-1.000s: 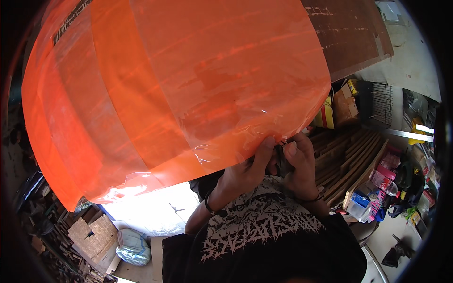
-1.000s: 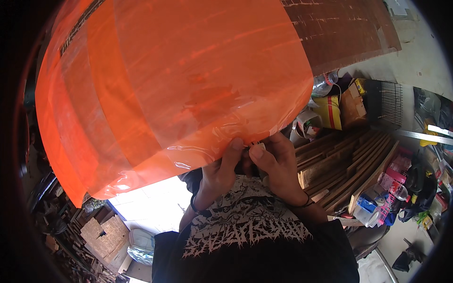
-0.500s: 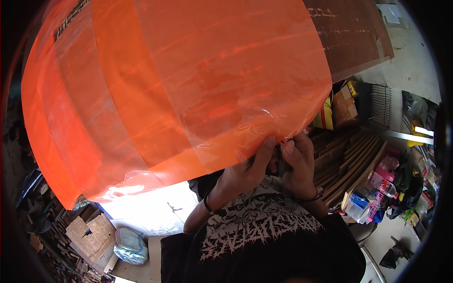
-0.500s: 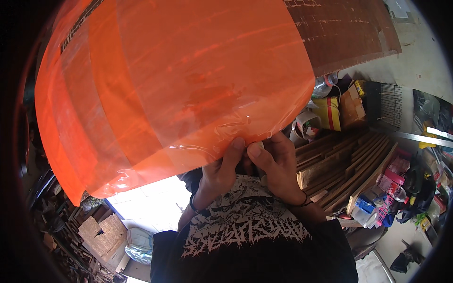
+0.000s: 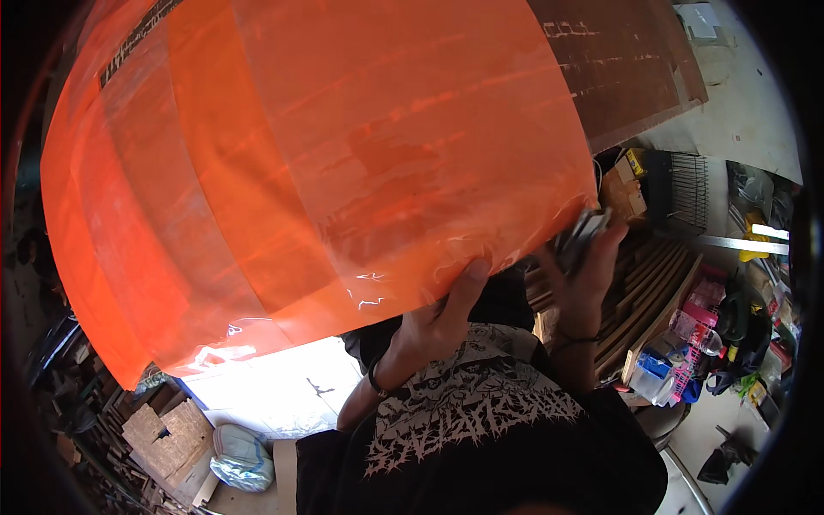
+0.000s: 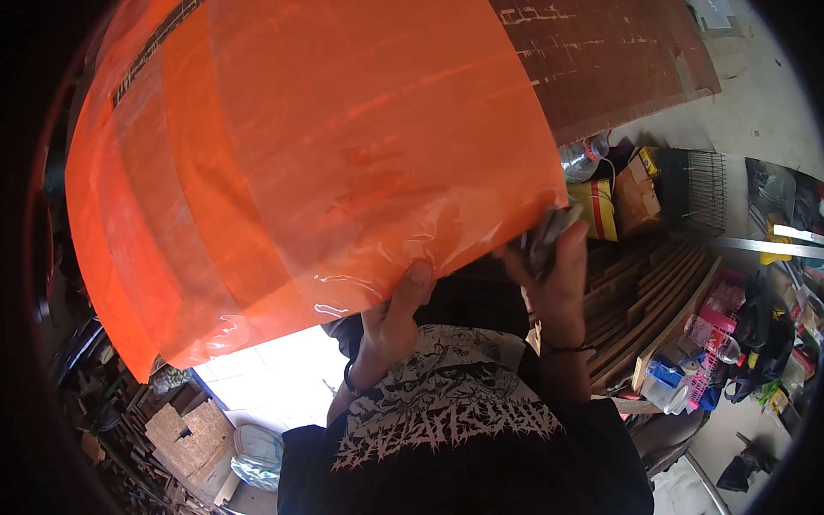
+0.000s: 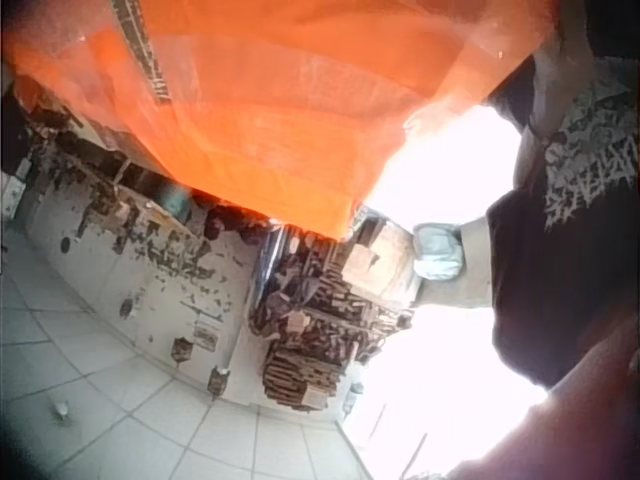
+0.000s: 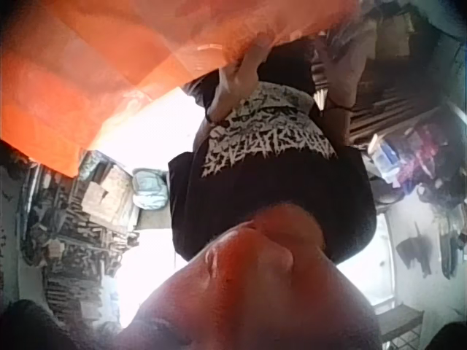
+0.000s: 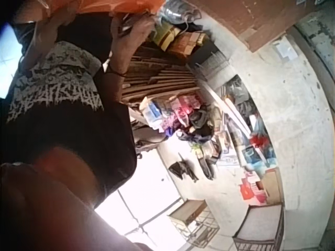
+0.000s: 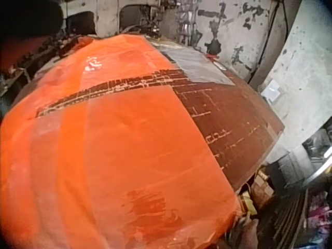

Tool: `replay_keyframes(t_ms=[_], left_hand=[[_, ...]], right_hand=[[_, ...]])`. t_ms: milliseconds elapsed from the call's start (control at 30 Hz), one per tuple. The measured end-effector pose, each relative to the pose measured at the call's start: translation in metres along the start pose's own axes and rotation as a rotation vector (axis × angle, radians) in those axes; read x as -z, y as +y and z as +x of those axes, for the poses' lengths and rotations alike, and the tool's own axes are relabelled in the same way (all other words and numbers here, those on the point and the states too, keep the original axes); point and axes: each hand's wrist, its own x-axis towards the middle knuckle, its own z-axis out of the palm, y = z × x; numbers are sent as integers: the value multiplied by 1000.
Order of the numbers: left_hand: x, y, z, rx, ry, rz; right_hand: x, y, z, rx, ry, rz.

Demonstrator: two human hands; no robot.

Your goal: The person aligns orange plastic sheets on a table and uses a metal stapler to join the edges. They fold and press the plastic by hand before applying staples along the seams.

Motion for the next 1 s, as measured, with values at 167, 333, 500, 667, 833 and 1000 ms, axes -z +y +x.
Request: replay_keyframes(t_ms=[167,333,500,667,833,1000], left_hand=[[5,13,-9,63,-38,-47],[9,20,-28,124,-90,16],[6,24,-24,205,-87,-1],[-11,64,7,102,-158,43],[-12,83,17,56,-190,83],[9,95,4,-228,24,203]], right_hand=[[14,-55,35,150,77,-250],[-8,-102,84,169,-117,-627],[-17,-100,129,434,-264,-805],[17,-78,75,592,294,-417],[32,-11,4,718,685,-189],[9,25,-24,455,569,-64]])
